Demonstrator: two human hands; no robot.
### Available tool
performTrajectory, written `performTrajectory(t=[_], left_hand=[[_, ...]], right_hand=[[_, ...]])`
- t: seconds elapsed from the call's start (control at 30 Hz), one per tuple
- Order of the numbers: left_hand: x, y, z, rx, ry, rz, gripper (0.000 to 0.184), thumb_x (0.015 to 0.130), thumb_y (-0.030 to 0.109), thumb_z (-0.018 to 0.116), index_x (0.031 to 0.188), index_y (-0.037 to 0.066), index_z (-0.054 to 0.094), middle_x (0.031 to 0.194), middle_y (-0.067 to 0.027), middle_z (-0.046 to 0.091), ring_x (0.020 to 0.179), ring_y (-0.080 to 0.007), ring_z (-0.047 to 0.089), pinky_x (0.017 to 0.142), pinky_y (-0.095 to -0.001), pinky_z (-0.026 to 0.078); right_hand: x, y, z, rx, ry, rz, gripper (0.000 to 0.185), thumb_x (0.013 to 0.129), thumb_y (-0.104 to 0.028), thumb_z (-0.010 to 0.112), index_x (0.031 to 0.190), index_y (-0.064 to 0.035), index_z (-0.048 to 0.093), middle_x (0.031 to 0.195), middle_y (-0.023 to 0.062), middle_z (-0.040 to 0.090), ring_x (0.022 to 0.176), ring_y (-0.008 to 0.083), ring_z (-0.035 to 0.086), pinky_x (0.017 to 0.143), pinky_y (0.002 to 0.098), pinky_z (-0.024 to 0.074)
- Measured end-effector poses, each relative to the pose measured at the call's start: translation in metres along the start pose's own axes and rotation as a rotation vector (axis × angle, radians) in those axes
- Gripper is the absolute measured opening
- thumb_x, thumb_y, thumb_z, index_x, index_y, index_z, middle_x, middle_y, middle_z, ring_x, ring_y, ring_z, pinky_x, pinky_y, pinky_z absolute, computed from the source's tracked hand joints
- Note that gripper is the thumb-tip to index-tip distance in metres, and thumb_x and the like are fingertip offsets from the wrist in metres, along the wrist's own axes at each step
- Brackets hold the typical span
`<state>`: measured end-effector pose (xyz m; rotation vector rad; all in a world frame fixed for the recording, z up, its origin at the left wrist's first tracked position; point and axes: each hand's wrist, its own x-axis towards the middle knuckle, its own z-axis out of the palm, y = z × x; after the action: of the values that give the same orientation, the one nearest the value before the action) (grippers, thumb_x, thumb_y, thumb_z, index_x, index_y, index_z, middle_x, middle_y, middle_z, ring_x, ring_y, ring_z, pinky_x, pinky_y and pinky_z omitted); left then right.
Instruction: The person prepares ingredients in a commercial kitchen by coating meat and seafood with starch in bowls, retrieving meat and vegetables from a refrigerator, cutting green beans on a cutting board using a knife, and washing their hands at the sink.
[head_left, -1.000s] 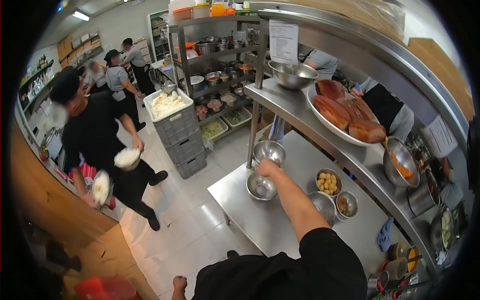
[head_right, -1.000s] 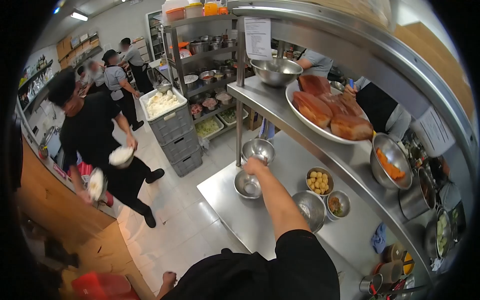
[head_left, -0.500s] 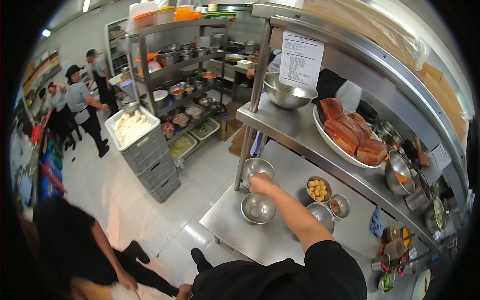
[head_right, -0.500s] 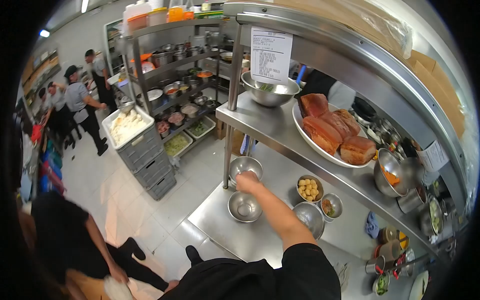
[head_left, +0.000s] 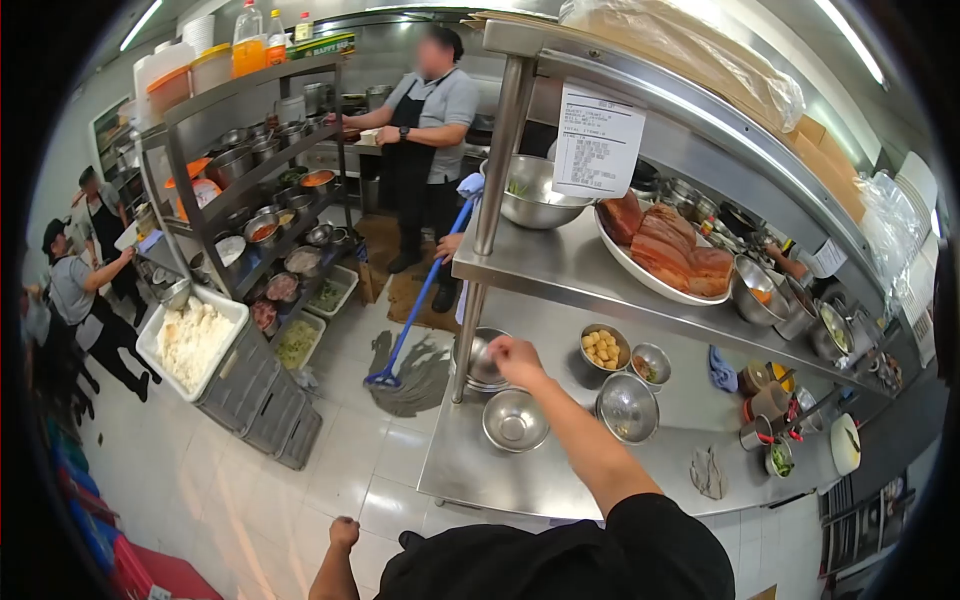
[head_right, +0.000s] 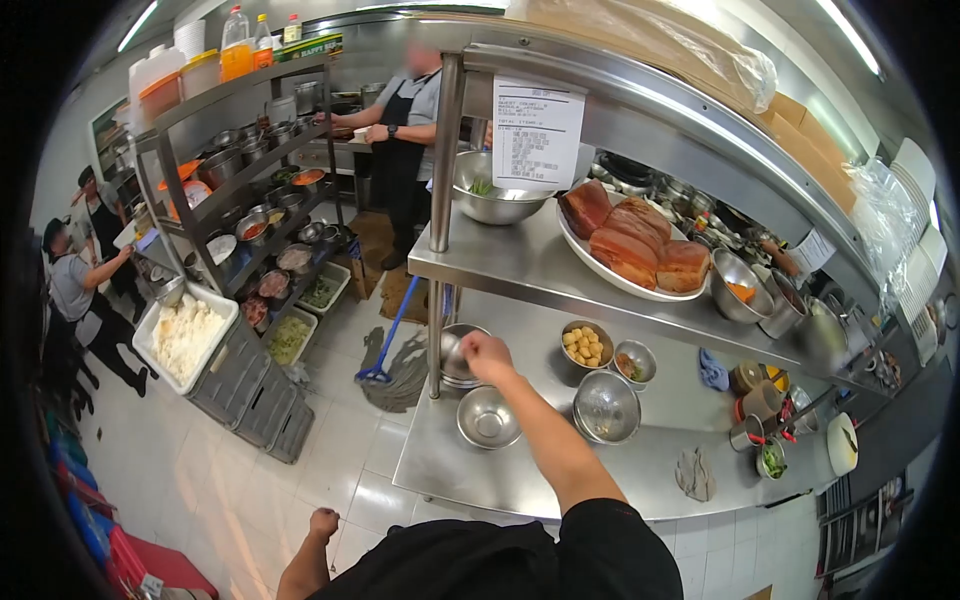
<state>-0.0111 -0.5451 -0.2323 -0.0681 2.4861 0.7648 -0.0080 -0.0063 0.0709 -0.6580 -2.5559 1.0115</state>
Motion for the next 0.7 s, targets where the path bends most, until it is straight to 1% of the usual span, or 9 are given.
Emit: performTrajectory(t=[0.03, 0.07, 0.17, 0.2, 0.27, 0.3, 0.5, 0.6, 0.7], left_hand=[[0.002, -0.016, 0.009, 0.014, -0.062, -0.064, 0.037, 0.078, 0.024, 0.064, 0.104, -0.001, 0.071, 0.105, -0.0225, 0.070, 0.102, -0.0346, 0.067, 0.090, -0.0402, 0.053], [0.004, -0.035, 0.020, 0.026, -0.124, -0.132, 0.037, 0.078, 0.025, 0.064, 0.102, -0.001, 0.071, 0.105, -0.0227, 0.070, 0.102, -0.0347, 0.067, 0.089, -0.0402, 0.053], [-0.029, -0.062, 0.040, 0.357, -0.378, 0.031, 0.035, 0.079, 0.029, 0.063, 0.094, -0.001, 0.073, 0.101, -0.0225, 0.071, 0.098, -0.0331, 0.069, 0.085, -0.0407, 0.055], [-0.043, -0.068, 0.048, 0.393, -0.449, 0.054, 0.035, 0.080, 0.031, 0.062, 0.092, 0.000, 0.073, 0.100, -0.0225, 0.071, 0.097, -0.0326, 0.069, 0.083, -0.0408, 0.055], [-0.101, -0.049, 0.052, 0.298, -0.341, -0.213, 0.036, 0.082, 0.035, 0.063, 0.089, 0.002, 0.073, 0.093, -0.0200, 0.072, 0.088, -0.0294, 0.071, 0.078, -0.0396, 0.055], [-0.111, -0.046, 0.052, 0.287, -0.393, -0.215, 0.036, 0.082, 0.035, 0.063, 0.089, 0.002, 0.073, 0.092, -0.0195, 0.072, 0.086, -0.0288, 0.070, 0.077, -0.0394, 0.055], [-0.105, -0.061, 0.050, 0.327, -0.569, -0.093, 0.037, 0.084, 0.037, 0.064, 0.090, 0.001, 0.073, 0.084, -0.0164, 0.072, 0.076, -0.0252, 0.070, 0.071, -0.0380, 0.055], [-0.087, -0.065, 0.050, 0.321, -0.519, -0.074, 0.037, 0.085, 0.037, 0.065, 0.090, 0.001, 0.073, 0.080, -0.0149, 0.072, 0.071, -0.0234, 0.069, 0.068, -0.0374, 0.055], [-0.073, -0.052, 0.043, 0.120, -0.358, -0.113, 0.031, 0.083, 0.029, 0.067, 0.096, 0.001, 0.073, 0.086, -0.0184, 0.072, 0.080, -0.0277, 0.070, 0.072, -0.0393, 0.056]], right_hand=[[0.010, 0.023, 0.008, 0.156, 0.213, -0.096, 0.018, 0.094, -0.021, 0.059, 0.099, -0.0073, 0.069, 0.079, 0.0064, 0.068, 0.071, 0.0180, 0.064, 0.067, 0.0334, 0.0524], [0.008, 0.027, 0.001, 0.457, 0.256, 0.051, 0.019, 0.095, -0.021, 0.058, 0.101, -0.0067, 0.068, 0.082, 0.0058, 0.067, 0.073, 0.0180, 0.064, 0.068, 0.0339, 0.0525], [0.003, 0.040, -0.008, 1.318, 0.473, 0.379, 0.021, 0.099, -0.020, 0.054, 0.111, -0.0041, 0.061, 0.095, 0.0038, 0.062, 0.083, 0.0195, 0.061, 0.075, 0.0377, 0.0527], [0.002, 0.052, -0.004, 1.383, 0.465, 0.517, 0.021, 0.100, -0.019, 0.052, 0.111, -0.0042, 0.061, 0.098, 0.0047, 0.063, 0.087, 0.0198, 0.062, 0.078, 0.0385, 0.0527], [-0.007, 0.081, 0.004, 1.517, 0.440, 0.804, 0.021, 0.101, -0.018, 0.049, 0.110, -0.0043, 0.061, 0.105, 0.0064, 0.063, 0.096, 0.0203, 0.062, 0.085, 0.0403, 0.0525], [-0.008, 0.095, 0.009, 1.623, 0.376, 0.777, 0.026, 0.102, -0.017, 0.040, 0.110, -0.0038, 0.061, 0.113, 0.0090, 0.064, 0.102, 0.0225, 0.063, 0.093, 0.0426, 0.0508], [-0.036, 0.099, 0.004, 1.629, 0.489, 0.800, 0.033, 0.103, -0.016, 0.034, 0.118, 0.0029, 0.056, 0.123, 0.0153, 0.061, 0.109, 0.0274, 0.062, 0.097, 0.0470, 0.0495], [-0.044, 0.131, 0.014, 1.617, 0.455, 0.781, 0.033, 0.102, -0.014, 0.035, 0.118, 0.0042, 0.057, 0.121, 0.0156, 0.062, 0.108, 0.0281, 0.062, 0.096, 0.0474, 0.0497], [-0.051, 0.128, 0.007, 1.623, 0.441, 0.760, 0.033, 0.102, -0.013, 0.035, 0.119, 0.0052, 0.057, 0.120, 0.0157, 0.062, 0.108, 0.0281, 0.062, 0.094, 0.0466, 0.0510]])
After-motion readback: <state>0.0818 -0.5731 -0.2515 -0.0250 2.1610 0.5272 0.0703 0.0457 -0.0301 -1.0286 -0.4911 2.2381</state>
